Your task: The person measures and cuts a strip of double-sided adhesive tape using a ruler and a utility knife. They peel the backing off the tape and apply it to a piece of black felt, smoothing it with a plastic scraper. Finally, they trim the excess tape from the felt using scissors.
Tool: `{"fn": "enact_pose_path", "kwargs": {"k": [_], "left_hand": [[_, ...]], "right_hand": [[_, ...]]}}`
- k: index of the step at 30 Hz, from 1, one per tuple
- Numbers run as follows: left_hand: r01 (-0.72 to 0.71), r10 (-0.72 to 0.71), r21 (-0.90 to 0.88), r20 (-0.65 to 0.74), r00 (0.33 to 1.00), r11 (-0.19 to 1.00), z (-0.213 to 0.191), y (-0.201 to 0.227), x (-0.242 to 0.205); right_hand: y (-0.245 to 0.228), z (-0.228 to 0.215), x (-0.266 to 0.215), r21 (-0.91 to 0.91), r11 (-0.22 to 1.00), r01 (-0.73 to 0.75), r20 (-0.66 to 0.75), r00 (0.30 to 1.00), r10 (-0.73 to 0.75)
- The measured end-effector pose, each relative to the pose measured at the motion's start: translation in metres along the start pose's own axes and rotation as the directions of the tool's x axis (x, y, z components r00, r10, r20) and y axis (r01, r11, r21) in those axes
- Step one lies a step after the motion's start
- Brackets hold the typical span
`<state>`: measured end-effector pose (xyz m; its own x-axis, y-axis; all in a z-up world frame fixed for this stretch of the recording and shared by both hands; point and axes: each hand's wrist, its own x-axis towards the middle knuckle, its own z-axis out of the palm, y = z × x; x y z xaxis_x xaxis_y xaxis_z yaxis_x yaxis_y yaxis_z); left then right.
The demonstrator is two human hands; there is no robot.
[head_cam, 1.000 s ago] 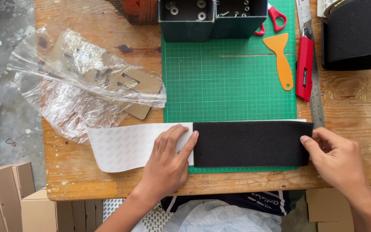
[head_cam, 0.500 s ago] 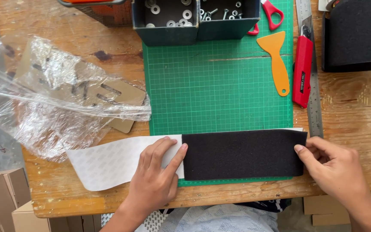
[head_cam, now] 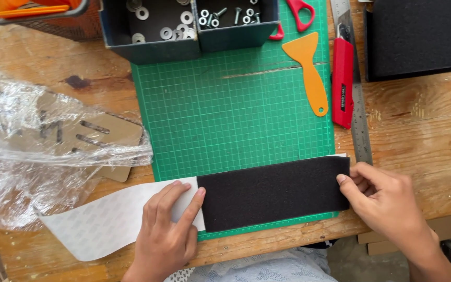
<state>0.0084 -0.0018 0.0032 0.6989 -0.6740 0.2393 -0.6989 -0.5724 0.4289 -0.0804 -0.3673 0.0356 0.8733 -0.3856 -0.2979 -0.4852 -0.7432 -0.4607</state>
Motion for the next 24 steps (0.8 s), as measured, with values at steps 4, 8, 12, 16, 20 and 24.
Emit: {"fn": "enact_pose_path", "kwargs": {"k": [4, 8, 12, 16, 20, 24], "left_hand": [[0.005, -0.005, 0.004, 0.007, 1.0, 1.0, -0.0004, 0.0, -0.0006], [-0.002, 0.002, 0.013, -0.016, 1.0, 1.0, 0.0001, 0.0018, 0.0021], [0.012, -0.012, 0.032, -0.02, 1.0, 0.999, 0.001, 0.0021, 0.001], [0.013, -0.012, 0.035, -0.018, 1.0, 0.999, 0.002, 0.0014, -0.0007], [-0.001, 0.002, 0.016, -0.027, 1.0, 1.0, 0.001, 0.0006, 0.0], [0.0, 0.0, -0.006, 0.0, 1.0, 1.0, 0.0012, -0.0011, -0.0033]], "right_hand": [[-0.003, -0.0012, 0.0011, -0.014, 0.999, 0.048, 0.004, 0.999, -0.048], [-0.0032, -0.0008, 0.0011, -0.045, 0.999, 0.031, 0.008, 1.0, -0.031], [-0.0033, 0.0005, 0.0009, -0.033, 0.997, 0.071, 0.0, 0.997, -0.071], [-0.0009, 0.0023, 0.0003, -0.043, 0.996, 0.076, 0.0, 0.997, -0.076], [0.0016, 0.0025, 0.0004, -0.062, 0.996, 0.058, 0.02, 0.998, -0.057], [-0.0001, 0.001, 0.001, -0.085, 0.996, -0.018, 0.067, 0.997, 0.024]]}}
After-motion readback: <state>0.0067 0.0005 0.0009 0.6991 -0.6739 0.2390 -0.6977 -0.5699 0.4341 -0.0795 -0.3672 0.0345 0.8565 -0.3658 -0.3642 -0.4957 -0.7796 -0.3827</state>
